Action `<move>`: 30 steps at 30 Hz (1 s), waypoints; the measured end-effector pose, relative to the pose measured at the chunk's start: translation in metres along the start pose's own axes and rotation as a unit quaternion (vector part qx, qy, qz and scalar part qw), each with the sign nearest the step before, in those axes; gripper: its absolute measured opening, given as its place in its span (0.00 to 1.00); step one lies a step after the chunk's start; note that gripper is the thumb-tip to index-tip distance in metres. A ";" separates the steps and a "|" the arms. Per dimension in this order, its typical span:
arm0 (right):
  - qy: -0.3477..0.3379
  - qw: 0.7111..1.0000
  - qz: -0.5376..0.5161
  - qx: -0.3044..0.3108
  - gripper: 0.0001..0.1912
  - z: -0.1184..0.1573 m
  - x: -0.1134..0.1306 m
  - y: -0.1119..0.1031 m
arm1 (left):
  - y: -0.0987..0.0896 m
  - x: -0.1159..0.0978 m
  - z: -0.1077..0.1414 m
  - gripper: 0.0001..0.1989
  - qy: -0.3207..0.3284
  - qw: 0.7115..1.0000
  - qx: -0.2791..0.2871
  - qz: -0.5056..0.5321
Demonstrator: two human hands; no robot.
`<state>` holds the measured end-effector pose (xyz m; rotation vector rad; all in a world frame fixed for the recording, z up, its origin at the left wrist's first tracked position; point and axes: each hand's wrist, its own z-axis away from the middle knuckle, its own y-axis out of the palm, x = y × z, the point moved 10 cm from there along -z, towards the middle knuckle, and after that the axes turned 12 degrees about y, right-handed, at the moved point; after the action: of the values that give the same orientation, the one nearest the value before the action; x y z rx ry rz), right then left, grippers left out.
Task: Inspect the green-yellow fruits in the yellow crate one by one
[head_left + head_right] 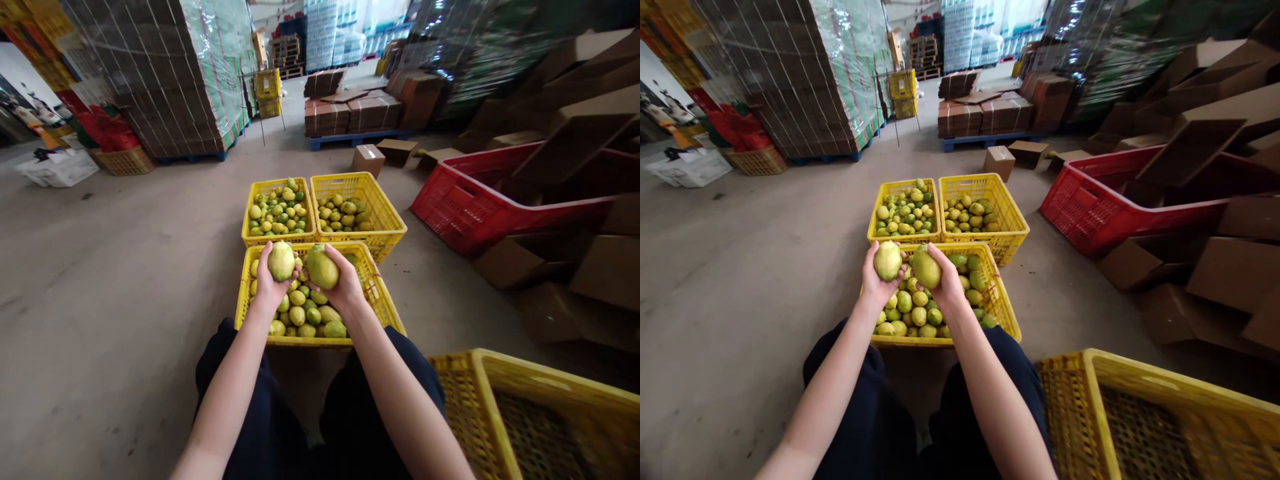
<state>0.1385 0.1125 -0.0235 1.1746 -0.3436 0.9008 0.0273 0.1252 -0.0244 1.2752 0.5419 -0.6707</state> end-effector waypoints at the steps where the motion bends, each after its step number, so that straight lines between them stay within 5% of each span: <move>1: 0.008 1.000 -0.002 0.005 0.18 0.000 -0.001 0.001 | 0.000 0.000 0.000 0.18 0.000 1.000 -0.003 -0.003; 8: 0.011 0.999 0.030 0.013 0.18 -0.002 0.001 0.000 | 0.003 -0.002 -0.002 0.18 0.033 0.999 0.009 -0.036; 16: -0.065 0.996 0.066 0.005 0.18 0.014 0.021 0.000 | 0.023 -0.024 0.003 0.13 0.149 0.974 0.165 -0.053; 24: -0.184 0.975 0.120 -0.037 0.17 0.026 0.034 0.003 | 0.021 -0.017 0.008 0.13 0.143 0.979 0.134 -0.048; 30: -0.231 0.958 0.169 -0.013 0.17 0.036 0.039 0.010 | 0.026 -0.018 0.013 0.21 0.135 0.972 0.179 -0.064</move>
<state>0.1630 0.0978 0.0227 1.3194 -0.9562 0.9036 0.0335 0.1196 0.0087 1.6964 0.7543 -0.7301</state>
